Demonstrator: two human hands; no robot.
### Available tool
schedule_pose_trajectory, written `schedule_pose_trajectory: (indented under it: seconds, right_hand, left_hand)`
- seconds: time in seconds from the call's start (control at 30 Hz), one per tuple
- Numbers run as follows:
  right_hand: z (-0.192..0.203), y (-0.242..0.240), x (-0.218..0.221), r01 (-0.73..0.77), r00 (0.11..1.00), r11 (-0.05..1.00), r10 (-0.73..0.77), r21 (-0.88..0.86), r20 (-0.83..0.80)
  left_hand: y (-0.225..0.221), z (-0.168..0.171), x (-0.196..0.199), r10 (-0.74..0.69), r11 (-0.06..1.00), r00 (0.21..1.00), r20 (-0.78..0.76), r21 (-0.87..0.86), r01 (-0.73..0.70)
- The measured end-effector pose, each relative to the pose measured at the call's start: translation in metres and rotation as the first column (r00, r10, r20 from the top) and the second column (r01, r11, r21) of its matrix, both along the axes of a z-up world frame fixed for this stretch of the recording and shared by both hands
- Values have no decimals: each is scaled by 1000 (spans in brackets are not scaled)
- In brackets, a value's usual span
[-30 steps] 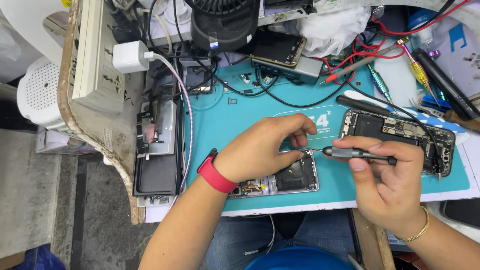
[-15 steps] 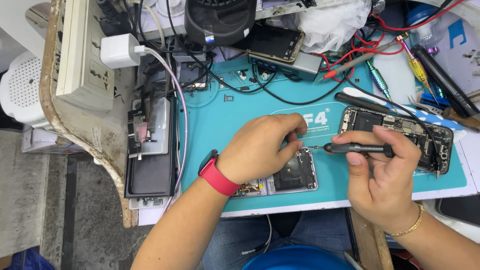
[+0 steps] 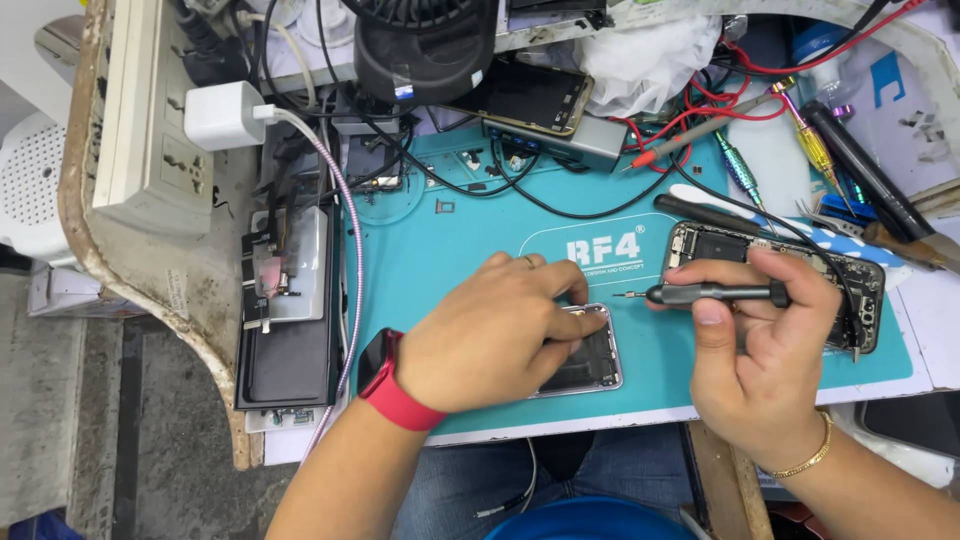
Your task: Disassembling a smartphone and using a multimeter probe to diagnose the motherboard on a repair bench.
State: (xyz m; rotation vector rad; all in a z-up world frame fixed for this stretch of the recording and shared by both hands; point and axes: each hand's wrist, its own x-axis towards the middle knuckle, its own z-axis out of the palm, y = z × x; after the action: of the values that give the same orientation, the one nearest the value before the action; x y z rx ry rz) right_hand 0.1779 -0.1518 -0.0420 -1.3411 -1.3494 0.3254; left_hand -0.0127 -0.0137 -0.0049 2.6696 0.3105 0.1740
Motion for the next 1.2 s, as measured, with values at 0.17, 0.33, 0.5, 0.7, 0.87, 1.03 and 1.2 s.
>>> schedule_pose_trajectory:
  seconds: [0.17,0.33,0.5,0.7,0.87,1.03,1.2]
  right_hand:
    - [-10,-4,4,-49,999,999,49,-23,-9]
    - [-13,-5,5,-77,997,997,78,-18,15]
    - [-15,-4,5,-106,994,993,106,-41,-20]
    - [-15,-2,6,-127,992,991,128,-50,16]
    - [-14,0,9,-164,984,986,167,-40,63]
    - [9,3,19,-249,913,963,270,-106,306]
    - [34,12,18,-239,739,938,344,-252,580]
  left_hand:
    - [-10,5,-3,18,999,1000,11,38,-18]
    - [-12,7,-3,21,999,1000,7,46,-22]
    - [-17,6,-3,48,997,999,16,65,-49]
    - [-16,5,-4,46,999,999,3,26,-46]
    - [-15,3,-4,48,999,999,3,11,-48]
    - [-9,10,-6,46,997,999,-16,-64,-47]
    - [5,22,-13,208,958,959,192,-236,-160]
